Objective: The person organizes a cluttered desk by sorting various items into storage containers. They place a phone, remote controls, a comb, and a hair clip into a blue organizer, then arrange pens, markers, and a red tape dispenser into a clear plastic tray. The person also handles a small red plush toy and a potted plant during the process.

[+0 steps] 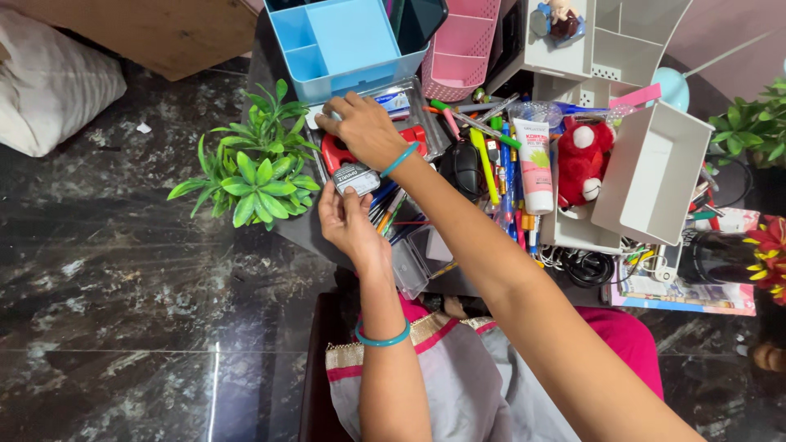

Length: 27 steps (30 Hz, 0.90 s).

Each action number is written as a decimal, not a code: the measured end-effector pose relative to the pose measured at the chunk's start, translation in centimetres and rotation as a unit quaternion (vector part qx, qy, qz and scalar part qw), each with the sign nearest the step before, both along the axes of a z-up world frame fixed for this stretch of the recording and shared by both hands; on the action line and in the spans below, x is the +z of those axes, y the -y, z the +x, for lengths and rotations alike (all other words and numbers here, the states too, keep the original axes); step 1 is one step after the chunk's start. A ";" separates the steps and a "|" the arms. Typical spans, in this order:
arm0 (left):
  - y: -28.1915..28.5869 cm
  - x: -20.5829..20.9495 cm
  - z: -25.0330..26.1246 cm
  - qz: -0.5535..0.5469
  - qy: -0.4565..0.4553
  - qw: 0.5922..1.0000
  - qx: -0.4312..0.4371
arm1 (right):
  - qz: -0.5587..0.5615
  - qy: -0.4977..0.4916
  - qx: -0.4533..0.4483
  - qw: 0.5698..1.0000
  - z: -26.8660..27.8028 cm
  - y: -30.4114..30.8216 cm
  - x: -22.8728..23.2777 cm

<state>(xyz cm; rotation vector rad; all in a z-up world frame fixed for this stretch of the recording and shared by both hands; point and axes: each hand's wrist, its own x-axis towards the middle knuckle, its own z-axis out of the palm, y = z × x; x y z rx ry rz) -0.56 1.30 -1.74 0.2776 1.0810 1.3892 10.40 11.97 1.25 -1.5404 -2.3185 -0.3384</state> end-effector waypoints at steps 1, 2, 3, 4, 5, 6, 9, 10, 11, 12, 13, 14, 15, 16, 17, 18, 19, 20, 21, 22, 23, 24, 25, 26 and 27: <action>0.1 0.0 0.1 0.002 0.001 1.000 -0.001 | 0.005 0.013 0.001 1.000 0.1 0.2 0.0; 0.1 -0.1 0.2 0.005 0.001 1.000 -0.002 | -0.003 0.020 -0.008 1.000 0.0 0.3 0.1; 0.2 -0.1 0.1 0.005 0.001 1.000 -0.001 | -0.010 0.028 -0.017 0.999 -0.1 0.3 0.1; 0.2 -0.1 0.1 0.007 0.002 1.000 -0.002 | -0.016 0.035 -0.027 0.999 -0.1 0.2 0.1; 0.2 -0.1 0.1 0.009 0.002 1.000 -0.002 | -0.020 0.029 -0.026 0.999 -0.1 0.2 0.2; 0.2 -0.1 0.1 0.004 -0.001 1.000 -0.001 | -0.023 0.025 -0.026 0.999 -0.1 0.2 0.3; 0.0 -0.1 -0.2 -0.002 -0.010 1.000 0.001 | -0.022 -0.042 -0.006 0.999 0.2 0.2 0.8; 0.0 0.0 -0.3 0.001 -0.011 1.000 0.000 | -0.020 -0.073 0.003 0.997 0.5 0.3 1.1; -0.1 0.0 -0.4 0.004 -0.013 1.000 -0.002 | -0.022 -0.117 -0.018 0.993 0.8 0.8 1.4; -0.2 0.2 -0.3 0.004 -0.012 1.000 0.000 | -0.024 -0.160 -0.038 0.986 1.2 1.7 1.8; -0.3 0.3 -0.3 0.005 -0.011 1.000 0.001 | -0.025 -0.203 -0.058 0.977 1.7 2.6 2.2; -0.4 0.4 -0.2 0.005 -0.010 1.000 0.003 | -0.095 -0.253 -0.067 0.960 2.6 3.6 2.8; -0.5 0.6 0.0 0.024 -0.008 1.000 -0.005 | -0.165 -0.302 -0.075 0.936 3.8 4.8 3.4; -0.4 0.8 0.2 0.040 -0.006 0.999 -0.014 | -0.235 -0.349 -0.082 0.903 4.6 5.9 3.8; -0.3 0.9 0.5 0.057 -0.005 0.998 -0.022 | -0.280 -0.425 -0.077 0.857 5.3 6.7 3.9; -0.2 1.0 0.7 0.071 0.008 0.997 -0.040 | -0.323 -0.498 -0.073 0.802 5.9 7.6 3.7; -0.1 1.1 1.0 0.086 0.021 0.994 -0.058 | -0.362 -0.565 -0.067 0.738 6.5 8.3 3.4; -0.1 1.3 1.3 0.102 0.034 0.991 -0.074 | -0.333 -0.581 -0.094 0.737 7.1 8.4 3.0; 0.2 1.4 1.5 0.094 0.028 0.992 -0.082 | -0.304 -0.595 -0.122 0.734 7.8 8.3 2.5; 0.4 1.5 1.6 0.086 0.022 0.992 -0.089 | -0.274 -0.608 -0.148 0.731 8.5 7.9 1.8; 0.6 1.6 1.7 0.079 0.015 0.992 -0.097 | -0.234 -0.610 -0.166 0.739 9.2 7.4 1.1; 0.6 1.5 1.6 0.077 0.007 0.993 -0.084 | -0.193 -0.610 -0.184 0.746 10.0 6.6 0.5; 0.6 1.4 1.5 0.075 -0.001 0.995 -0.071 | -0.151 -0.609 -0.201 0.752 10.7 5.8 -0.2; 0.6 1.2 1.4 0.072 -0.010 0.996 -0.058 | -0.141 -0.605 -0.210 0.755 11.2 5.2 -0.9; 0.4 1.0 1.3 0.067 -0.005 0.997 -0.045 | -0.132 -0.600 -0.219 0.758 11.6 4.6 -1.4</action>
